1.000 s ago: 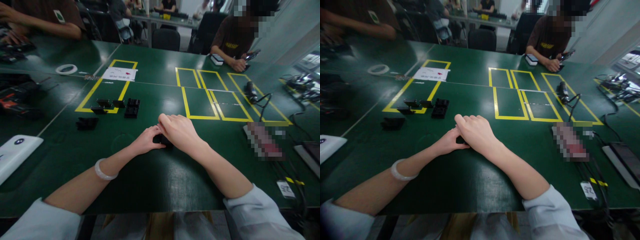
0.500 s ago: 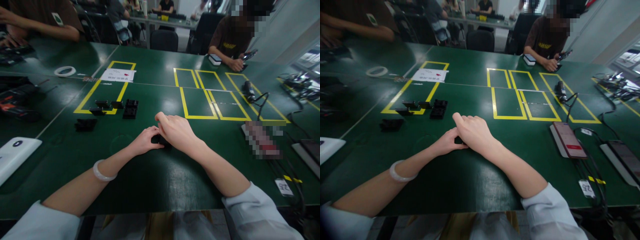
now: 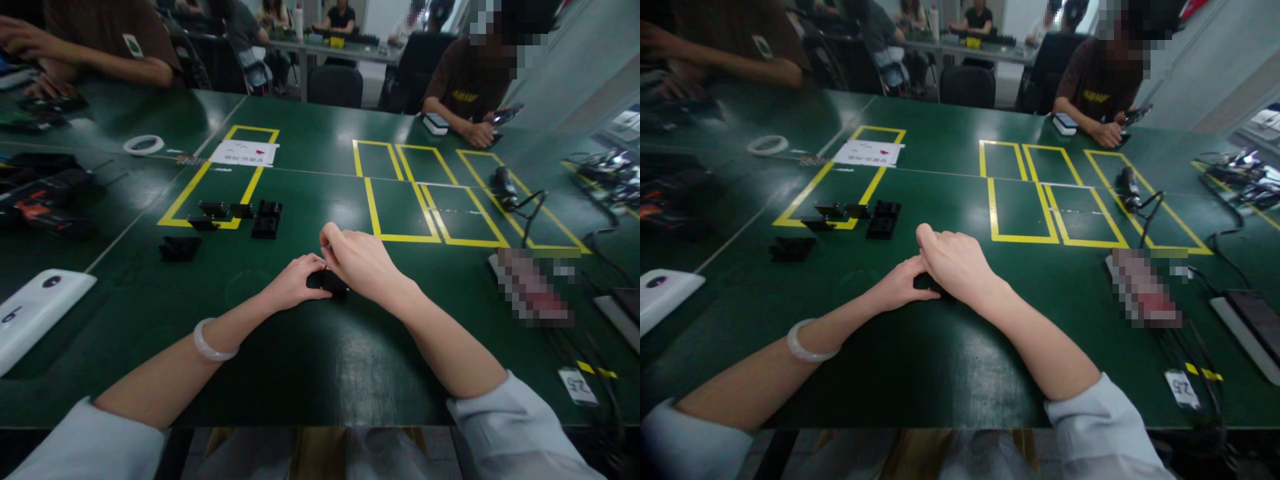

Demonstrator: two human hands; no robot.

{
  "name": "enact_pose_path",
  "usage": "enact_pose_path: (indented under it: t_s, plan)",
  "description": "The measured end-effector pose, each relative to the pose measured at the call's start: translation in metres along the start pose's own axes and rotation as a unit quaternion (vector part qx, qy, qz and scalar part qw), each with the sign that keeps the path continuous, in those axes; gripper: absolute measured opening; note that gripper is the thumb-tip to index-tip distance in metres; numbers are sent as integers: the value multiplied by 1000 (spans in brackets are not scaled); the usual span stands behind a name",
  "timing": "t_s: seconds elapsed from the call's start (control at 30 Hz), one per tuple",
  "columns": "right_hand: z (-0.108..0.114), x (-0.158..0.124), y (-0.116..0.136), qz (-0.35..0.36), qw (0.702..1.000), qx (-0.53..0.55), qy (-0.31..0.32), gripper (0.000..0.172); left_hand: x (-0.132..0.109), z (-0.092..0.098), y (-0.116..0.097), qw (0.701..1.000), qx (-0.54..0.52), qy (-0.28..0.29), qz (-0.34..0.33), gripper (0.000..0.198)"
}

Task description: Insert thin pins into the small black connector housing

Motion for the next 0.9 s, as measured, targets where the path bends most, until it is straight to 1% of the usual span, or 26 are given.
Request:
enact_pose_path:
  t_s: [0.1, 0.23, 0.4, 0.5, 0.7, 0.8, 0.9]
  plan:
    - [0, 1, 0, -1, 1000, 3, -8, 21, 0, 0, 0, 1000, 0, 1, 2, 41]
    - [-2, 4, 2, 6, 1000, -22, -13, 27, 0, 1, -2, 1000, 2, 3, 10, 41]
    - [-3, 8, 2, 30, 998, -41, -25, 21, 0, 1, -2, 1000, -3, 6, 4, 42]
    - [-4, 8, 0, 45, 998, -40, -35, 21, 0, 1, -1, 1000, -7, 5, 0, 43]
    - [-4, 6, -2, 61, 998, -31, -17, 23, 0, 1, -2, 1000, 0, 2, 13, 47]
    - [-1, 6, -1, 50, 998, -29, -8, 25, 0, 1, -2, 1000, 4, 3, 13, 47]
    - [1, 6, -1, 30, 999, -9, 14, 28, -1, 1, -1, 1000, 7, 4, 9, 47]
Point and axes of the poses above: each hand's wrist, its own x-axis towards the middle knuckle, its own z-axis out of the back of the hand, y = z × x, the point moved 3 cm from there along x, towards the middle knuckle, and after that the axes turned 3 degrees about -y, right-handed, at the moved point
